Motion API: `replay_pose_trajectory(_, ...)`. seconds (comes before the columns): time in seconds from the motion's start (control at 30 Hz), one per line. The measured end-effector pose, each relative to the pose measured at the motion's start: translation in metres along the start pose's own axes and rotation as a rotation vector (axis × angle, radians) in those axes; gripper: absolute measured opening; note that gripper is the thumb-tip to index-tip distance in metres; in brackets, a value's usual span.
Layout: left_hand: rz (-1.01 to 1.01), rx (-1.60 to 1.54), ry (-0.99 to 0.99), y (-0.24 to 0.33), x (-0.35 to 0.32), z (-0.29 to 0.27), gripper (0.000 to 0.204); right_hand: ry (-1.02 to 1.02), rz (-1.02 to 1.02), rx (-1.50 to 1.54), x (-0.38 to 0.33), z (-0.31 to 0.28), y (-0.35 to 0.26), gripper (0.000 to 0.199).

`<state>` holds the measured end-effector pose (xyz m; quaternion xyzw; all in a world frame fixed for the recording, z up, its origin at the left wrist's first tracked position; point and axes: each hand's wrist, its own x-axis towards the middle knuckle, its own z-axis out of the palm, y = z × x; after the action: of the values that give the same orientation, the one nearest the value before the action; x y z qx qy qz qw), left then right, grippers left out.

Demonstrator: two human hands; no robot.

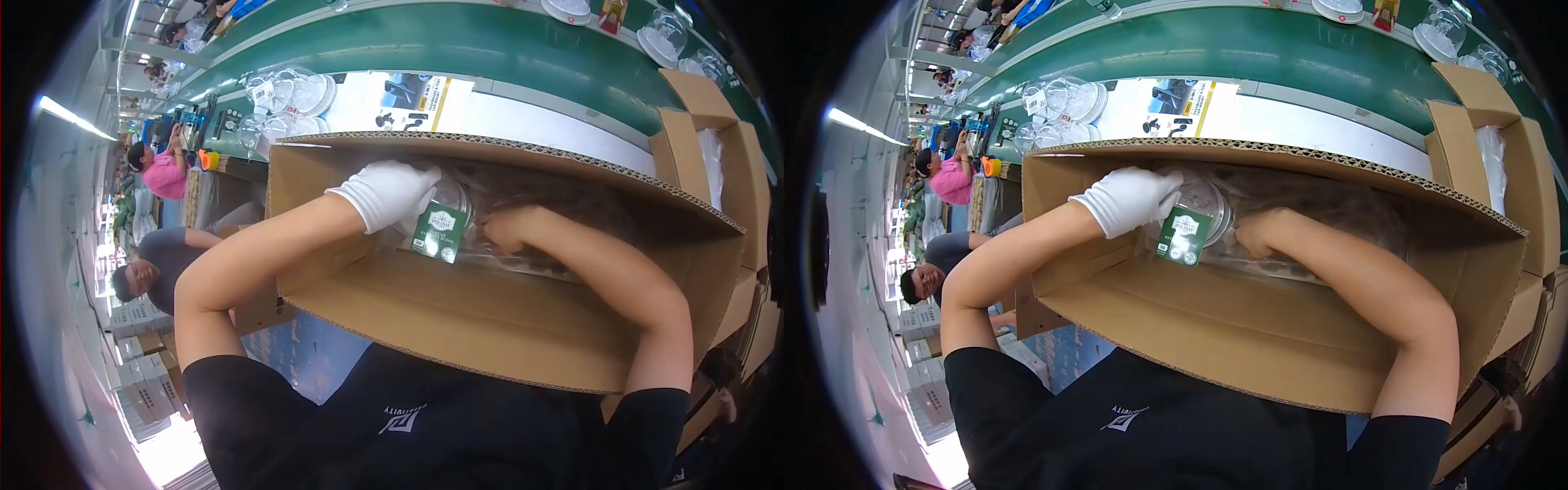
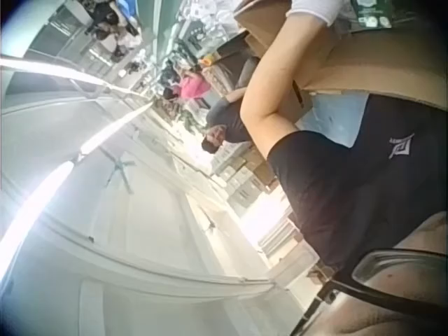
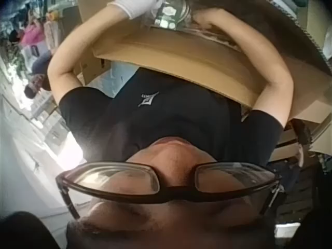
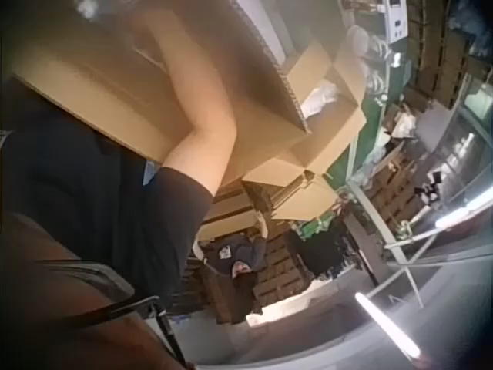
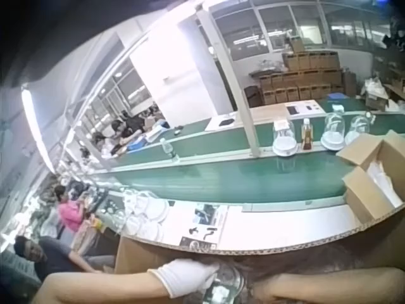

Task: Pack decorative light fixtures and instruction sheets into cardboard boxes on an assembly line.

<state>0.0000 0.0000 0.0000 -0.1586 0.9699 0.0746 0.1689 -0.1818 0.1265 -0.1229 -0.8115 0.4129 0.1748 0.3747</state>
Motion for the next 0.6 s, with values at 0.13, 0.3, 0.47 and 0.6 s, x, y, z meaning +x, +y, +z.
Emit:
replay_pose_trajectory(0.13, 0.050, 0.034, -0.015, -0.005, 0.010, -0.004, 0.019, -0.070, 0.071, 0.012, 0.014, 0.007, 0.025, 0.038)
replay_pose_trajectory(0.3, 0.069, 0.006, 0.009, -0.005, 0.002, -0.003, 0.019, -0.128, 0.069, 0.013, 0.001, 0.015, 0.010, 0.035)
replay_pose_trajectory(0.47, 0.097, -0.023, 0.066, -0.014, 0.010, -0.008, 0.023, 0.320, -0.030, 0.168, 0.002, 0.014, -0.028, 0.049)
replay_pose_trajectory(0.6, 0.111, -0.011, 0.129, -0.015, 0.030, -0.013, 0.026, 0.426, -0.027, 0.411, 0.033, 0.047, -0.042, 0.042)
